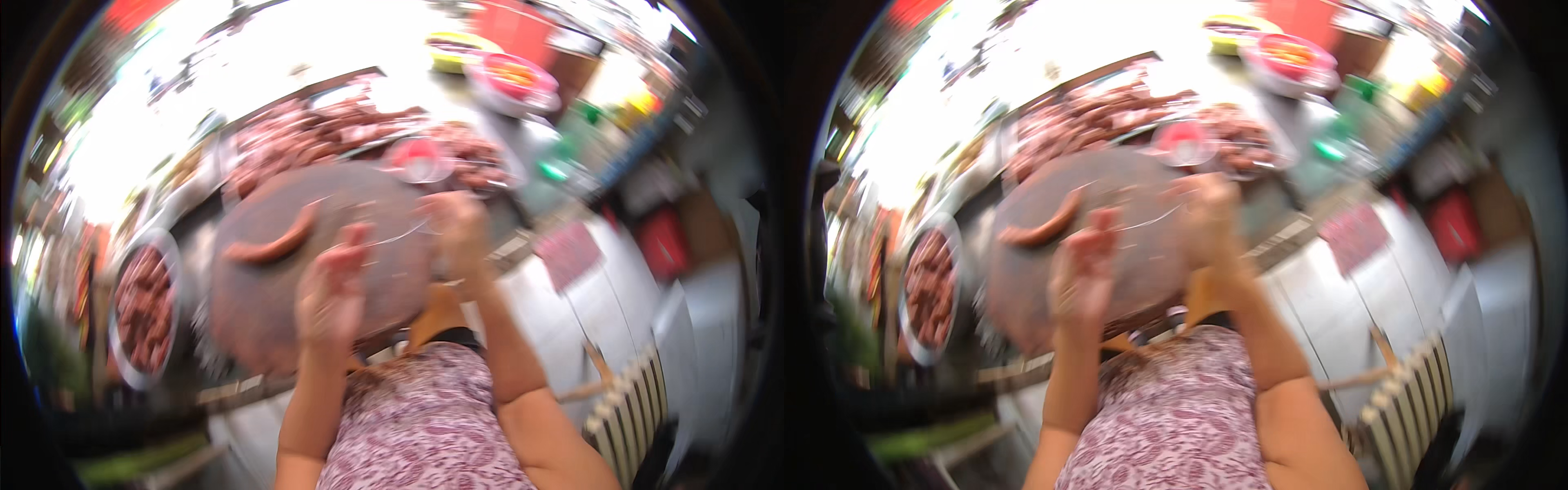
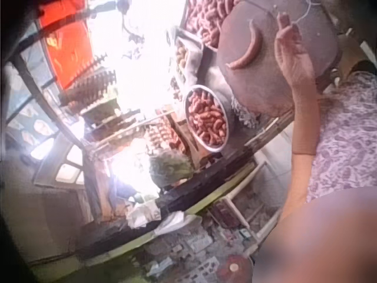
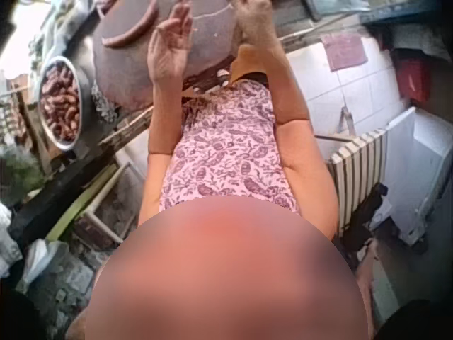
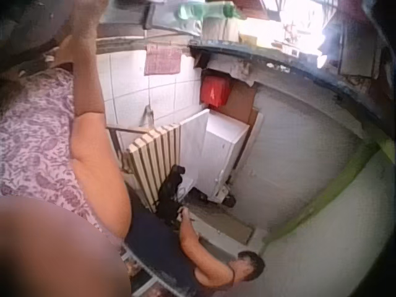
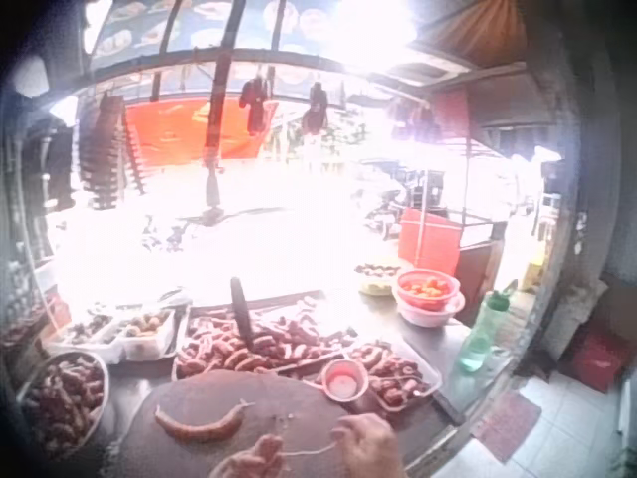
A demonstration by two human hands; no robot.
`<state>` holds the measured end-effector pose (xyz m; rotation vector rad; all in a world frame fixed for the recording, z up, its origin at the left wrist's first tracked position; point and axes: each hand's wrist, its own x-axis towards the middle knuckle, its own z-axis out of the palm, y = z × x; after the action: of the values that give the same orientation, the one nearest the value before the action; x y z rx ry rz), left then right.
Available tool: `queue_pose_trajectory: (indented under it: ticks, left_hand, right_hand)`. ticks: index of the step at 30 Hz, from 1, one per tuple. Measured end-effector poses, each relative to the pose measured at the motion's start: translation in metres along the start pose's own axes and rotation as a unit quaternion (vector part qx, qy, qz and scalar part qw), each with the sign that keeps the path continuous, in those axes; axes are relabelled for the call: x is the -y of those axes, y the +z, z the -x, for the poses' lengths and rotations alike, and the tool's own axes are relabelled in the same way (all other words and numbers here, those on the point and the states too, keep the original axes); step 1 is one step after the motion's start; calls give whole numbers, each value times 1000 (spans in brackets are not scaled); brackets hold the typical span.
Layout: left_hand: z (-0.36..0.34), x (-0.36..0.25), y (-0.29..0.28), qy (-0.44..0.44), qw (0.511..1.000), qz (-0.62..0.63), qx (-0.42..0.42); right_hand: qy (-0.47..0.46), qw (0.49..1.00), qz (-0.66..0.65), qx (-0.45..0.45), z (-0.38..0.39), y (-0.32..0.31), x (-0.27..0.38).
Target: The person ties off sections of a long sausage casing with string, cuts them into links, and places them into a plastic container. They then pack ground meat into a plastic bag and wrap it in a banana leaf.
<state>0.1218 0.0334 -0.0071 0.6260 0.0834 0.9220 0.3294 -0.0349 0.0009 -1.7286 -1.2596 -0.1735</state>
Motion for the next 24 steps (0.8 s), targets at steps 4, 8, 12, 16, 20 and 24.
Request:
queue_pose_trajectory:
  ticks: [4, 8, 12, 16, 20, 24]
  left_hand:
    - [12, 33, 15, 59, 964, -260, 19]
    - [17, 70, 19, 35, 955, -283, 81]
    - [0, 100, 4, -86, 969, -158, 168]
    - [-10, 110, 15, -212, 962, -39, 169]
    - [2, 115, 66, -271, 955, 120, 18]
    - [3, 124, 86, -290, 937, 196, -15]
  right_hand:
    - [86, 920, -373, 81, 69, 2, 51]
    - [205, 870, -448, 27, 94, -29, 51]
    - [233, 886, -400, 22, 113, -85, 24]
    - [262, 841, -473, -20, 118, -120, 8]
    - [280, 774, -566, -44, 119, -140, -10]
    - [278, 734, -615, -78, 123, -136, -19]
